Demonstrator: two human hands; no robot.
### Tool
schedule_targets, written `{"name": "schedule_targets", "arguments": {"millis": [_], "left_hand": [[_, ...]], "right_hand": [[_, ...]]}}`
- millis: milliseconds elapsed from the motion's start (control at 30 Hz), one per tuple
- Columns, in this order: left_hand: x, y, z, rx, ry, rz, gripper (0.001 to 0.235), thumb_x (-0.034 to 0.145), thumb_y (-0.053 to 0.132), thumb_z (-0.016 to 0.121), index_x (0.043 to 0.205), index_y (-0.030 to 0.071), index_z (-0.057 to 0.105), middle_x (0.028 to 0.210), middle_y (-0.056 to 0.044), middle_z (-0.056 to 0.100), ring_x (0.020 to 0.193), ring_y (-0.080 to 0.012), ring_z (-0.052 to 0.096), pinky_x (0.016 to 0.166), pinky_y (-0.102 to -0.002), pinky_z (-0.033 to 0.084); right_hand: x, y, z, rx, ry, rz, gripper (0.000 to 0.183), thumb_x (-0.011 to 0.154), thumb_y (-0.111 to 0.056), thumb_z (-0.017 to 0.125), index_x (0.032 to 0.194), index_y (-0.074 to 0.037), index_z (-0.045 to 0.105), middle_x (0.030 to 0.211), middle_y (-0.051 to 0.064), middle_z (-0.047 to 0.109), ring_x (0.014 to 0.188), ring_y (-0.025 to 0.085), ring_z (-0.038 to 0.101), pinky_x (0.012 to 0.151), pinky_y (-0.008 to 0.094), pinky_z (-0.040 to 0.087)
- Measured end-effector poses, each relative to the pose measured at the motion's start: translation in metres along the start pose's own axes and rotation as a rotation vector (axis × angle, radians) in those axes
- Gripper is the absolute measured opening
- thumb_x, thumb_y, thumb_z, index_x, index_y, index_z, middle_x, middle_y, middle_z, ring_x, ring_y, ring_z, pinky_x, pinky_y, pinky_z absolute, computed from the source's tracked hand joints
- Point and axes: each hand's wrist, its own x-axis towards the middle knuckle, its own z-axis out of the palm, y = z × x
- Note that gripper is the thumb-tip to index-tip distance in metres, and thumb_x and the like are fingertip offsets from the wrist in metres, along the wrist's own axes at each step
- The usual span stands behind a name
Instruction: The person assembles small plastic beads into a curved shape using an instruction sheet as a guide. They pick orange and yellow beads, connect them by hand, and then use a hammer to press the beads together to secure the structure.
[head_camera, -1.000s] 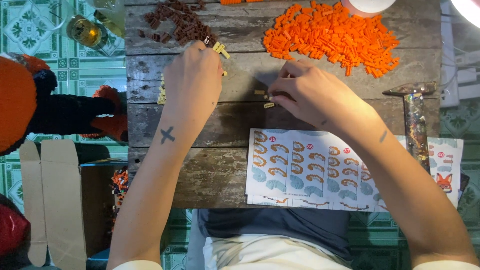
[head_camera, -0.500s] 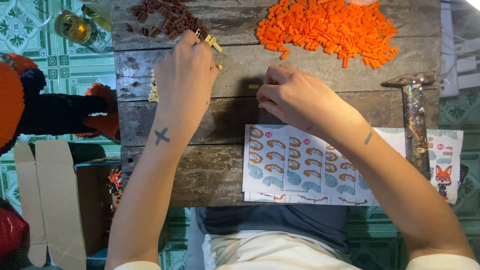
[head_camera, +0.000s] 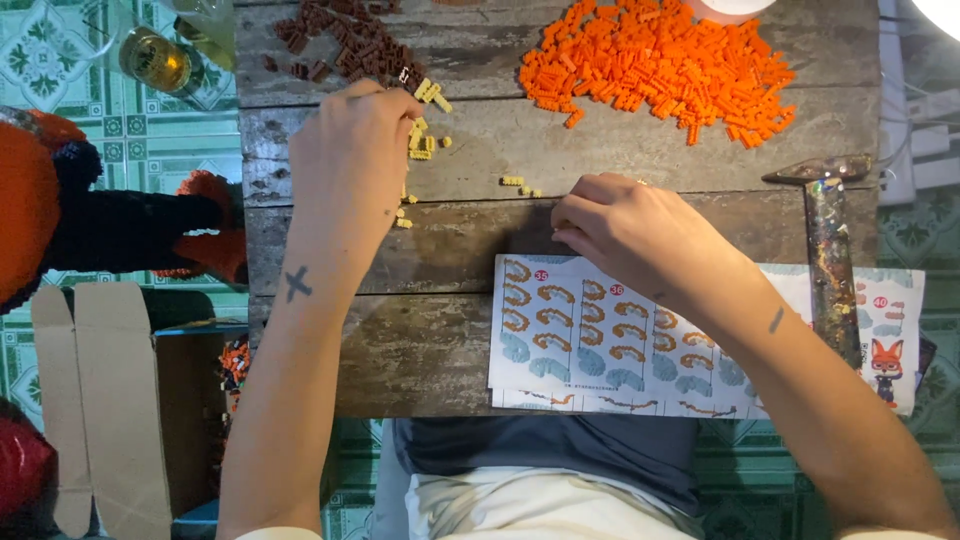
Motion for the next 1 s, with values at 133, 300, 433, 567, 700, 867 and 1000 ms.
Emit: {"name": "schedule_targets", "arguments": {"millis": [133,300,433,567,700,867,1000], "left_hand": [[0.0,-0.006,0.001,-0.015,-0.052,-0.043,0.011,0.102,0.01,0.081,0.104,0.014,0.091,0.103,-0.004,0.08,0.069,-0.0271,0.07,0.061,-0.042,0.056],[0.003,0.0,0.005,0.004,-0.151,-0.039,0.018,0.098,0.01,0.083,0.111,0.018,0.092,0.109,-0.003,0.08,0.07,-0.029,0.073,0.067,-0.045,0.06],[0.004,0.01,0.011,0.017,-0.206,-0.057,0.011,0.102,0.016,0.082,0.108,0.017,0.091,0.107,-0.004,0.077,0.065,-0.025,0.073,0.063,-0.041,0.059],[0.01,0.022,0.011,-0.123,-0.343,-0.062,0.015,0.105,0.011,0.077,0.114,0.01,0.089,0.111,-0.01,0.077,0.086,-0.0361,0.079,0.077,-0.052,0.064],[0.008,0.036,0.021,-0.278,-0.509,-0.049,0.02,0.109,0.018,0.071,0.121,0.011,0.085,0.112,-0.015,0.077,0.098,-0.0521,0.078,0.083,-0.069,0.065],[0.002,0.057,0.02,-0.387,-0.54,0.011,0.017,0.107,0.016,0.069,0.111,0.008,0.084,0.105,-0.018,0.078,0.094,-0.0536,0.078,0.079,-0.069,0.065],[-0.002,0.065,0.028,-0.357,-0.515,0.059,0.016,0.106,0.012,0.072,0.113,0.007,0.086,0.105,-0.018,0.078,0.091,-0.0484,0.08,0.074,-0.062,0.067]], "right_hand": [[0.011,0.002,-0.005,-0.039,0.034,0.006,0.014,0.105,-0.021,0.079,0.108,-0.007,0.079,0.106,0.007,0.075,0.079,0.029,0.074,0.07,0.043,0.063],[0.035,0.001,0.003,-0.084,0.11,0.018,0.026,0.108,-0.028,0.078,0.128,-0.014,0.083,0.11,0.01,0.069,0.077,0.03,0.071,0.063,0.044,0.06],[0.05,0.001,0.022,-0.078,0.135,0.002,0.027,0.106,-0.031,0.078,0.123,-0.01,0.084,0.111,0.01,0.072,0.078,0.031,0.073,0.063,0.045,0.061],[0.058,0.006,0.034,-0.118,0.065,0.043,0.017,0.1,-0.026,0.08,0.11,-0.014,0.087,0.108,0.008,0.073,0.091,0.028,0.075,0.072,0.04,0.063],[0.055,0.01,0.016,-0.019,0.036,0.083,0.017,0.103,-0.018,0.081,0.114,-0.007,0.085,0.105,0.014,0.079,0.093,0.037,0.08,0.067,0.046,0.066],[0.031,0.012,-0.027,0.143,0.063,0.082,0.017,0.102,-0.004,0.081,0.117,0.004,0.082,0.102,0.02,0.077,0.086,0.037,0.079,0.065,0.043,0.064],[0.013,0.022,-0.036,0.198,0.12,0.088,0.015,0.105,0.004,0.08,0.118,0.011,0.079,0.105,0.027,0.075,0.085,0.038,0.077,0.065,0.044,0.063]]}}
